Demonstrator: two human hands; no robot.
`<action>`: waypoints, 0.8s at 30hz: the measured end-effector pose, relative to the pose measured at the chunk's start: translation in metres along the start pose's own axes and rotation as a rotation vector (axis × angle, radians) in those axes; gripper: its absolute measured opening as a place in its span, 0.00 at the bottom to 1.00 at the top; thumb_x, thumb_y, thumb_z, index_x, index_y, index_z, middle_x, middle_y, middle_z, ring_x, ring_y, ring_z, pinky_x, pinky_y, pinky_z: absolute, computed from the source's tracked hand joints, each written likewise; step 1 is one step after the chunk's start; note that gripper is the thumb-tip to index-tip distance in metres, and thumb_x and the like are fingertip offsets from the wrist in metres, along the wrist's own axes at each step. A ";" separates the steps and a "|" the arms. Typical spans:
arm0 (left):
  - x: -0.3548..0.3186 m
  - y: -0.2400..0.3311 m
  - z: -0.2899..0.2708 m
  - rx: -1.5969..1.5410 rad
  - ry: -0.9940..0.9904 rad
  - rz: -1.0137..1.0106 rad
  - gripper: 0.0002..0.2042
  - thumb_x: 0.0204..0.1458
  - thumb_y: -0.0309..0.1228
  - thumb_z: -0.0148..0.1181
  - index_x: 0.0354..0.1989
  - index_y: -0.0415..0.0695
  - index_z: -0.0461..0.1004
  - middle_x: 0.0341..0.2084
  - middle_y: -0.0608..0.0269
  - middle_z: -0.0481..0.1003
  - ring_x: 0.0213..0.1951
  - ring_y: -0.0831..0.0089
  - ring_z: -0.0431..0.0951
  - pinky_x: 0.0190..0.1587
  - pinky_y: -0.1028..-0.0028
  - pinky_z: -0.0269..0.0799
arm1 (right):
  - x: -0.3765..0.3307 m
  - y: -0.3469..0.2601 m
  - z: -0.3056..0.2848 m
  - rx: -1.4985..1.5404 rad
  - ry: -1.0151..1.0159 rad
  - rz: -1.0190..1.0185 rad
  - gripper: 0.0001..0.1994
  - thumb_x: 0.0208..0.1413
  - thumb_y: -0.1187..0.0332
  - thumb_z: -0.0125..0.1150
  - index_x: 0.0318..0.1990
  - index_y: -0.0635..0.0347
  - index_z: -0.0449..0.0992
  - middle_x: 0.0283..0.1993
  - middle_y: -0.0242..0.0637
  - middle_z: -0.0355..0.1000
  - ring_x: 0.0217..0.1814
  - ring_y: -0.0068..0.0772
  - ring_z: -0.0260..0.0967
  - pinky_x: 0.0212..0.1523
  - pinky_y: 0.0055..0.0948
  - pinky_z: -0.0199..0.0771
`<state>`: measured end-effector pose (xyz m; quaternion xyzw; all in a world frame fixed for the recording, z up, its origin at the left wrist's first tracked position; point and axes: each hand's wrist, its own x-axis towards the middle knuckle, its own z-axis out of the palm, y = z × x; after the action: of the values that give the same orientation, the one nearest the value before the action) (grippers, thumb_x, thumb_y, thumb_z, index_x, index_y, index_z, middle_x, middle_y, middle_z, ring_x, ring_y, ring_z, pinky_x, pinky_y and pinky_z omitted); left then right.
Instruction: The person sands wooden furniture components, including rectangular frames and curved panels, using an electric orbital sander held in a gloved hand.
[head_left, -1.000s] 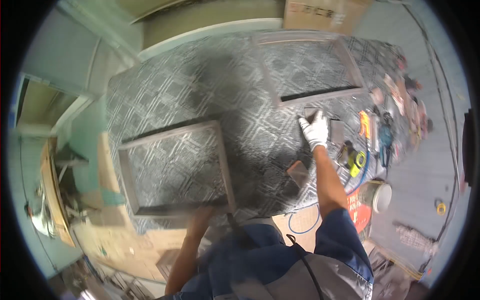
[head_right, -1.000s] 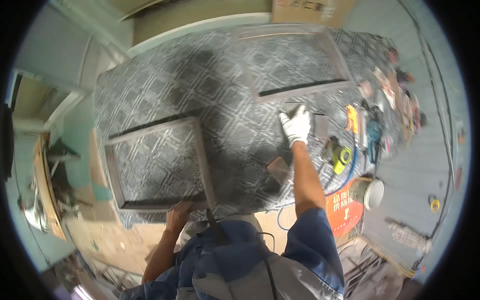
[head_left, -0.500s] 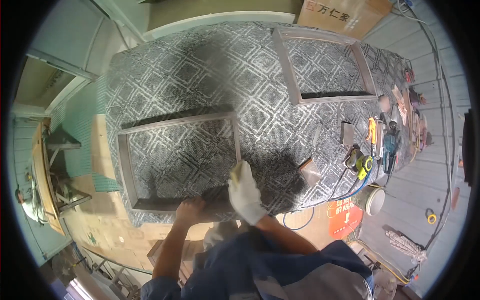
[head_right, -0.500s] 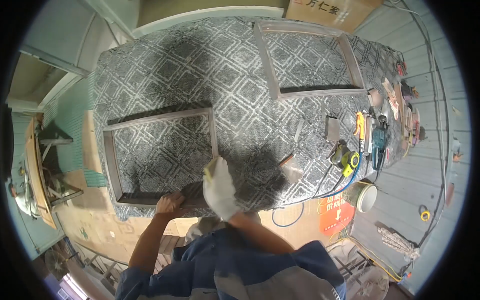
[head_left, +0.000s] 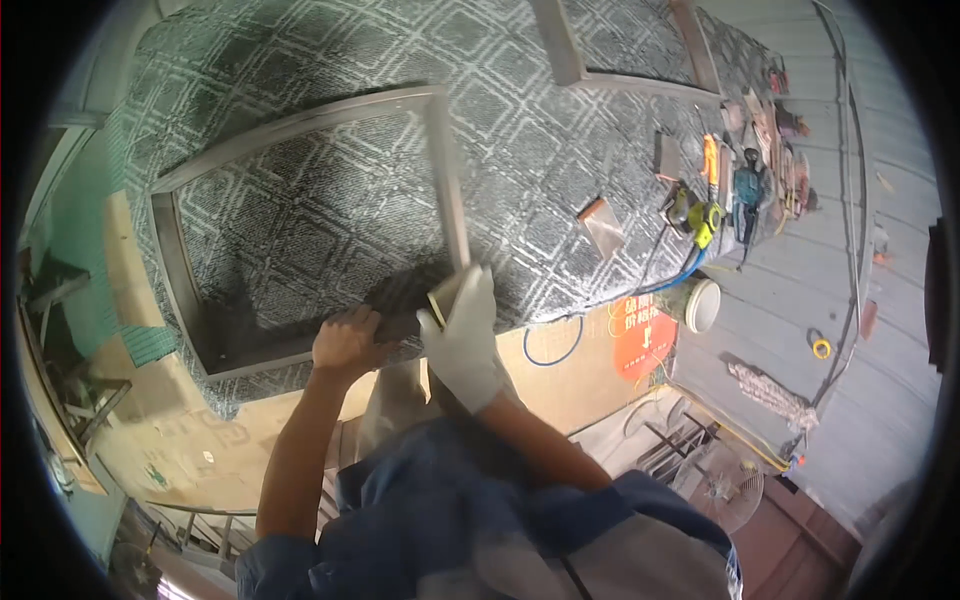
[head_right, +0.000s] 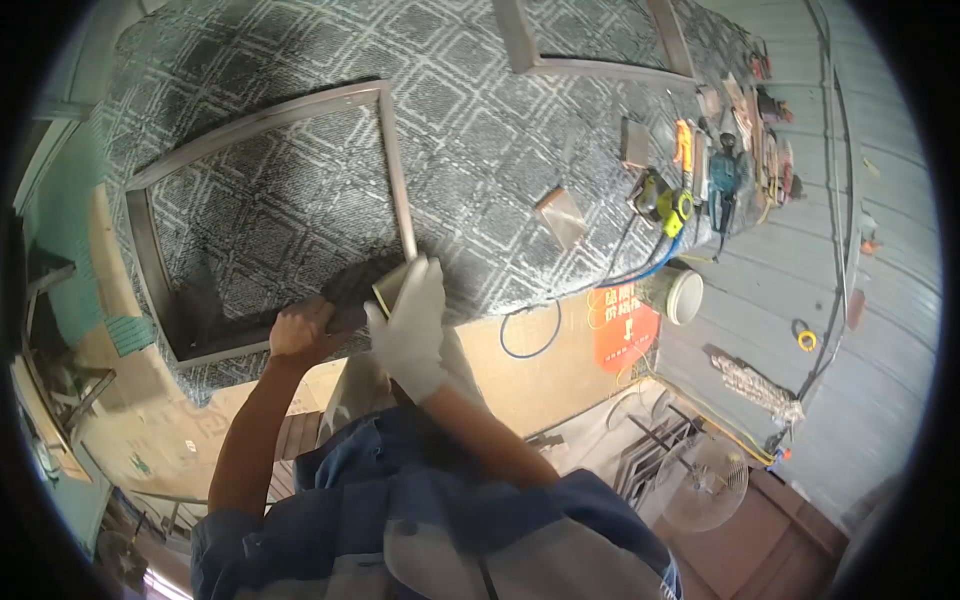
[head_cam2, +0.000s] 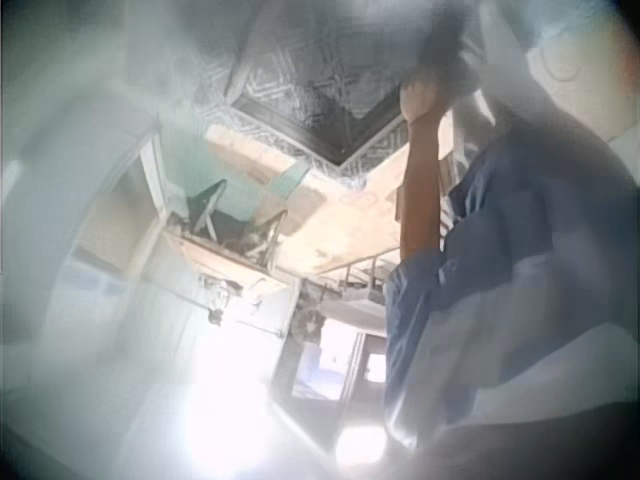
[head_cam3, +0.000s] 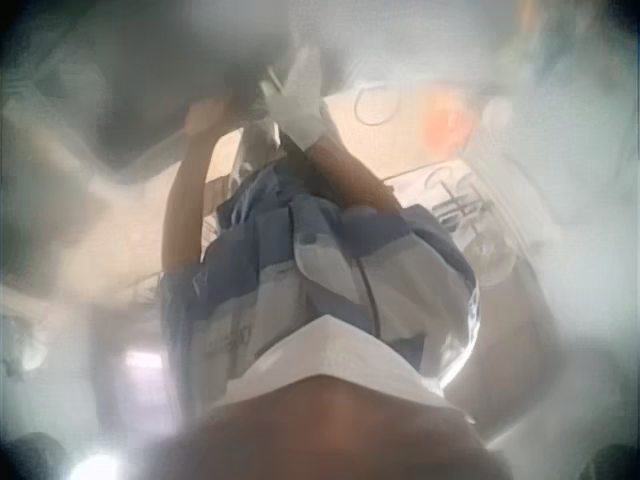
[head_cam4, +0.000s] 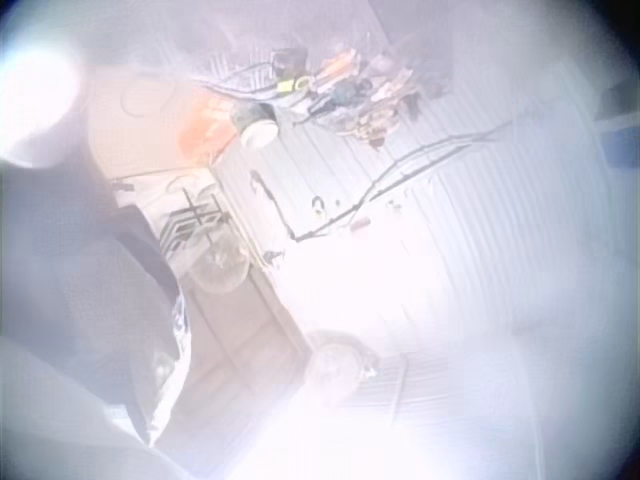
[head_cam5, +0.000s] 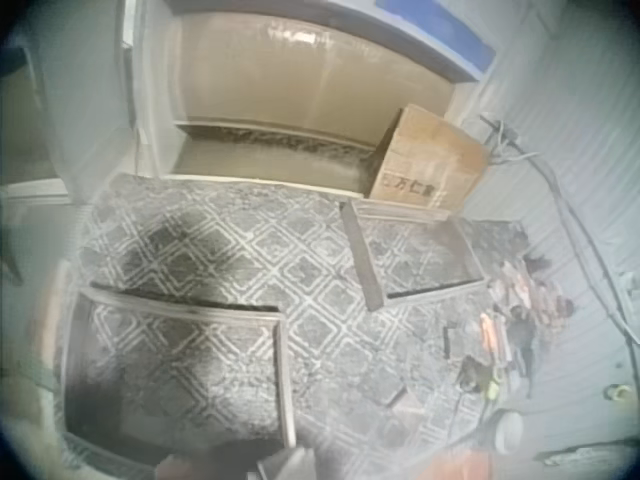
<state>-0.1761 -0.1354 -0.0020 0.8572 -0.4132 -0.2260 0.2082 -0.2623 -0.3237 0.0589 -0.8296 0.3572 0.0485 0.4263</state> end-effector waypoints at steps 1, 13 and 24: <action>-0.005 0.000 0.001 0.019 0.012 -0.006 0.21 0.42 0.50 0.75 0.28 0.45 0.76 0.30 0.57 0.76 0.33 0.54 0.82 0.36 0.56 0.81 | 0.011 0.005 0.018 -0.094 0.163 -0.151 0.52 0.52 0.63 0.74 0.74 0.83 0.45 0.75 0.76 0.48 0.77 0.79 0.47 0.78 0.59 0.47; -0.002 -0.001 0.008 0.048 -0.007 -0.088 0.22 0.43 0.53 0.74 0.31 0.46 0.79 0.35 0.60 0.79 0.41 0.61 0.84 0.41 0.61 0.82 | 0.154 0.032 -0.052 -0.969 -0.117 -1.087 0.28 0.63 0.64 0.54 0.70 0.64 0.66 0.71 0.47 0.66 0.76 0.43 0.62 0.78 0.49 0.58; -0.011 -0.001 0.012 0.041 0.071 -0.077 0.22 0.37 0.51 0.76 0.31 0.47 0.78 0.32 0.64 0.76 0.39 0.64 0.82 0.40 0.63 0.80 | 0.174 0.006 -0.087 -0.722 -0.426 -1.459 0.19 0.60 0.69 0.54 0.57 0.55 0.79 0.58 0.35 0.76 0.61 0.31 0.73 0.67 0.30 0.71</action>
<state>-0.1879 -0.1279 -0.0097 0.8841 -0.3768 -0.1949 0.1963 -0.1564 -0.4867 0.0427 -0.9111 -0.3941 0.0275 0.1174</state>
